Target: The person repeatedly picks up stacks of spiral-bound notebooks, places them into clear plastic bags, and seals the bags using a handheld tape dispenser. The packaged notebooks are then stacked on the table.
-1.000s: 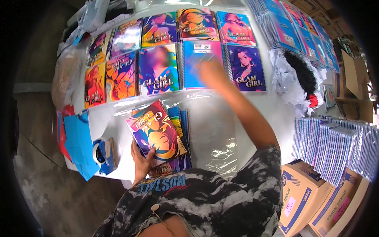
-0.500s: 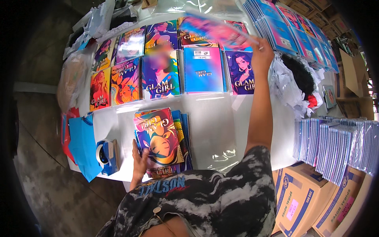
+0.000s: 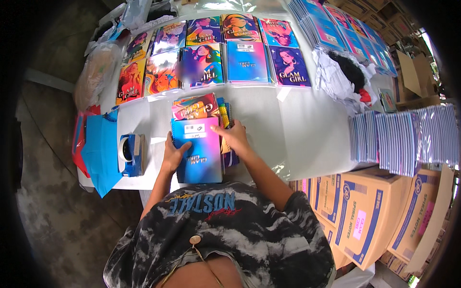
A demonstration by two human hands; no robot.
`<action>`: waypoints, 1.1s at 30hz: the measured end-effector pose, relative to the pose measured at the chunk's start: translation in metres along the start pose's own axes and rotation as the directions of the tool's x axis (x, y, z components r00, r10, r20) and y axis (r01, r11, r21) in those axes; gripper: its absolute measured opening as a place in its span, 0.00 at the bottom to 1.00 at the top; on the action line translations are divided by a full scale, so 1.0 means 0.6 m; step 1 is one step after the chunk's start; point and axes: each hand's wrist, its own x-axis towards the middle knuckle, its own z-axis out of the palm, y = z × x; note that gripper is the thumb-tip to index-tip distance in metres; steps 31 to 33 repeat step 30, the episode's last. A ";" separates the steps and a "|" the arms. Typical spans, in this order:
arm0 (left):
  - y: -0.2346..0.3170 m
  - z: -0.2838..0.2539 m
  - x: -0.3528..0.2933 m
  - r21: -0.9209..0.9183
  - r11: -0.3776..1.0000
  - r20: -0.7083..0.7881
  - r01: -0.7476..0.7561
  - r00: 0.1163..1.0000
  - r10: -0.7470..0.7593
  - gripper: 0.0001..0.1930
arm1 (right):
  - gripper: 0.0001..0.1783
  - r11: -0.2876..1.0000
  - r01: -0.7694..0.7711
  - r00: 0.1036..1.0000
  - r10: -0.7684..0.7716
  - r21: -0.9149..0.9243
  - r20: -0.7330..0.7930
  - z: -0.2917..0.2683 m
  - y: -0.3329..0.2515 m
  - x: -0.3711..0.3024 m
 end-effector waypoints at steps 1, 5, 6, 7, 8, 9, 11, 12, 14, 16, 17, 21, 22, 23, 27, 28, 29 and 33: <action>0.005 0.006 0.002 -0.061 0.998 0.003 -0.011 1.000 0.011 0.49 | 0.28 0.970 -0.008 0.993 -0.021 0.241 0.117 0.006 -0.016 -0.008; 0.009 0.024 -0.003 -0.303 0.953 -0.054 -0.024 0.999 0.008 0.44 | 0.31 0.945 0.091 0.983 -0.136 0.313 0.127 0.011 -0.004 -0.028; 0.026 0.008 -0.011 -0.472 0.881 0.031 0.026 0.999 -0.013 0.43 | 0.37 0.974 0.090 0.996 -0.088 0.208 -0.019 0.023 -0.014 -0.054; 0.053 -0.006 -0.034 -0.484 0.875 -0.008 -0.019 1.000 0.017 0.44 | 0.38 0.962 0.187 0.982 -0.190 0.199 -0.005 0.026 -0.024 -0.075; 0.070 -0.020 -0.060 -0.491 0.869 -0.053 -0.064 0.998 0.043 0.45 | 0.40 0.940 0.281 0.957 -0.289 0.196 0.016 0.031 -0.037 -0.096; 0.062 -0.033 -0.073 -0.502 0.834 -0.126 -0.230 0.973 0.192 0.46 | 0.41 0.900 0.368 0.922 -0.386 0.234 0.035 0.034 -0.051 -0.123; 0.080 -0.063 -0.096 -0.540 0.797 -0.029 -0.271 0.952 0.304 0.47 | 0.43 0.844 0.466 0.865 -0.497 0.265 0.062 0.012 -0.085 -0.165; 0.071 -0.078 -0.101 -0.530 0.811 0.066 -0.249 0.941 0.333 0.47 | 0.45 0.814 0.505 0.833 -0.546 0.287 0.083 0.001 -0.091 -0.182; 0.052 -0.086 -0.092 -0.521 0.776 0.061 -0.355 0.892 0.449 0.52 | 0.58 0.831 0.483 0.847 -0.523 0.277 0.091 -0.010 -0.086 -0.177; 0.046 -0.063 -0.064 -0.525 0.665 -0.017 -0.531 0.788 0.616 0.55 | 0.61 0.680 0.656 0.709 -0.704 0.327 0.042 -0.009 -0.075 -0.147; 0.055 -0.053 -0.060 -0.553 0.630 -0.022 -0.545 0.766 0.643 0.56 | 0.60 0.690 0.660 0.711 -0.701 0.297 0.048 -0.007 -0.053 -0.126; 0.064 -0.027 -0.068 -0.583 0.697 0.005 -0.418 0.856 0.517 0.58 | 0.58 0.745 0.638 0.752 -0.657 0.194 0.049 0.009 -0.040 -0.120; 0.062 -0.026 -0.069 -0.610 0.687 0.003 -0.395 0.866 0.500 0.58 | 0.59 0.743 0.637 0.752 -0.658 0.206 0.043 0.012 -0.043 -0.121; 0.062 -0.028 -0.066 -0.609 0.647 -0.057 -0.459 0.838 0.542 0.57 | 0.58 0.746 0.638 0.761 -0.648 0.189 -0.011 0.014 -0.046 -0.126; 0.035 -0.009 -0.064 -0.603 0.650 -0.028 -0.462 0.827 0.561 0.56 | 0.60 0.611 0.678 0.692 -0.717 0.408 -0.076 0.008 -0.039 -0.124; 0.024 -0.002 -0.070 -0.594 0.696 0.037 -0.404 0.850 0.525 0.56 | 0.62 0.694 0.640 0.743 -0.669 0.329 -0.033 0.008 -0.028 -0.123; 0.015 0.003 -0.072 -0.578 0.780 0.135 -0.241 0.914 0.382 0.58 | 0.65 0.766 0.594 0.790 -0.614 0.244 0.004 0.007 -0.017 -0.120; 0.009 0.003 -0.070 -0.537 0.815 0.157 -0.219 0.923 0.351 0.58 | 0.65 0.768 0.592 0.791 -0.612 0.247 0.006 0.009 -0.015 -0.119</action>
